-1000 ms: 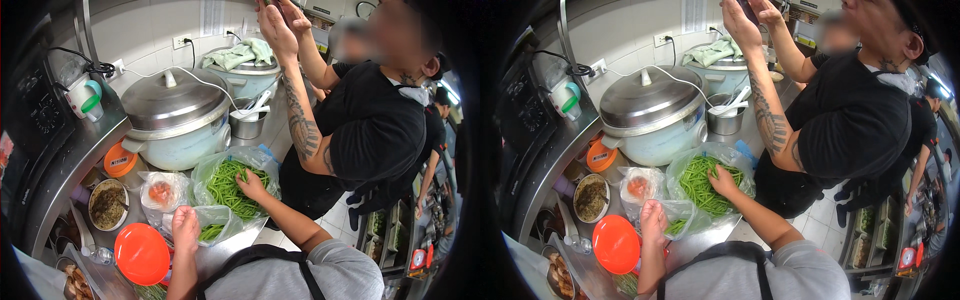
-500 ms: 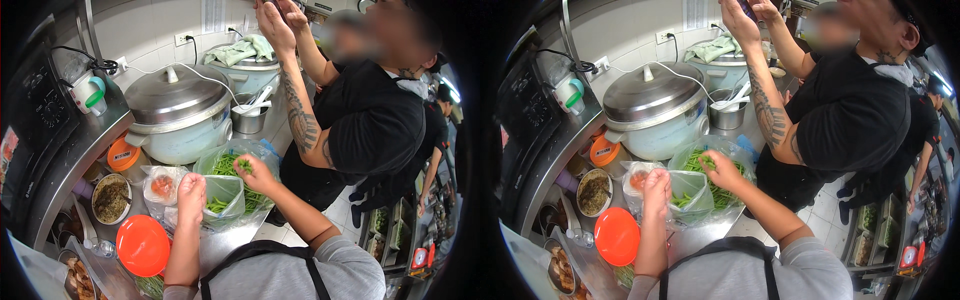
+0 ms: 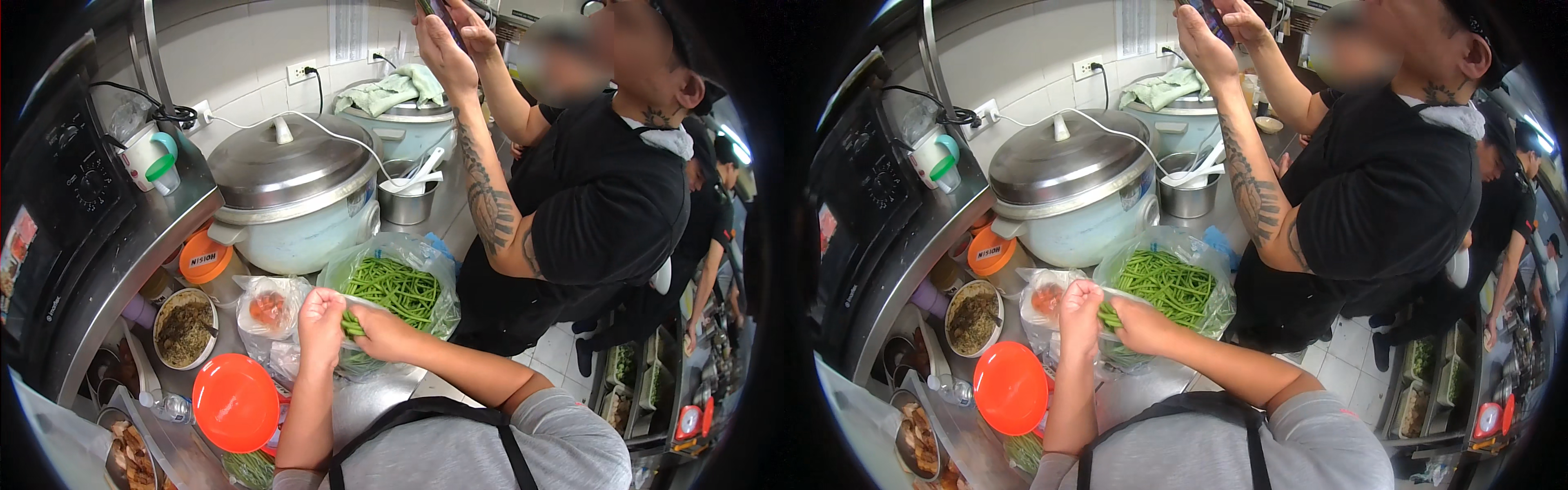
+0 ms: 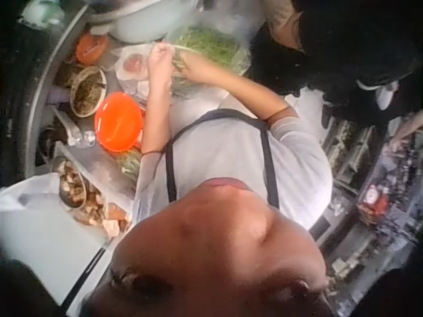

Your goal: The person portions green beans from a large plastic bag into smaller plastic bags by hand and weighs the filled bags on a mechanical scale.

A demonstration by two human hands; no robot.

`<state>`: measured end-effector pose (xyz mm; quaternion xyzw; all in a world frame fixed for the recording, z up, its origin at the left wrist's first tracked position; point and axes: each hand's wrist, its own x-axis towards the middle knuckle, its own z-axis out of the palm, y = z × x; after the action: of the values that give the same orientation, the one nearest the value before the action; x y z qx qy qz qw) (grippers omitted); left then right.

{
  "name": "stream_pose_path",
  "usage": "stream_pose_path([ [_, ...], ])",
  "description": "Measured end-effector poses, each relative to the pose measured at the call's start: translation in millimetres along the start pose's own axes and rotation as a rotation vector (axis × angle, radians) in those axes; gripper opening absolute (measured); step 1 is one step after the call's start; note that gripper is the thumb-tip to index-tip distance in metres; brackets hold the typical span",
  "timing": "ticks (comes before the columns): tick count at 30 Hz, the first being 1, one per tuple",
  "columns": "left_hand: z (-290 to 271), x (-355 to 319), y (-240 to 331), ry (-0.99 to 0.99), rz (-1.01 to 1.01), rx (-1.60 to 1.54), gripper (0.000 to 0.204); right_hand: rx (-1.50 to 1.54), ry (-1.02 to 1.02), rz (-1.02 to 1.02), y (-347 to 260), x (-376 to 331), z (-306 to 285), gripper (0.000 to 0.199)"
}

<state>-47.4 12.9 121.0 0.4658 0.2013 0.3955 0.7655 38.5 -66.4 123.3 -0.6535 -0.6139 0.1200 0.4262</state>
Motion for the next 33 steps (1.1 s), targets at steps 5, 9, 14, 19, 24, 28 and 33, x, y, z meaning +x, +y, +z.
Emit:
stream_pose_path([
  [5, 8.3, -16.8, -14.8, -0.133, 0.153, 0.319, 0.007, -0.304, -0.650, 0.178, 39.3, 9.0, 15.9, 0.025],
  [9, 10.6, -20.2, -10.5, -0.217, 0.119, 0.290, 0.006, -0.231, -0.693, 0.104, 32.7, 10.0, 14.0, 0.021],
  [14, -0.7, -7.1, -1.2, -0.076, 0.073, 0.158, 0.005, -0.454, -0.865, 0.160, 1.1, 25.5, -17.4, 0.027],
  [19, -30.5, -1.6, -12.1, -0.002, 0.099, 0.141, 0.005, -0.343, -0.773, -0.002, -20.3, 30.9, -27.1, 0.030],
  [24, -20.8, -0.4, -10.4, 0.062, 0.185, 0.209, 0.006, -0.274, -0.058, -0.345, -20.6, 6.1, -29.1, 0.045],
  [28, -13.5, -9.5, -5.5, -0.094, 0.161, 0.228, 0.009, -0.316, 0.187, -0.413, -3.2, -29.6, -25.0, 0.057],
  [33, -17.6, -12.3, -5.1, -0.155, 0.147, 0.299, 0.005, -0.290, -0.226, 0.121, 20.8, -33.8, -7.2, 0.022],
])
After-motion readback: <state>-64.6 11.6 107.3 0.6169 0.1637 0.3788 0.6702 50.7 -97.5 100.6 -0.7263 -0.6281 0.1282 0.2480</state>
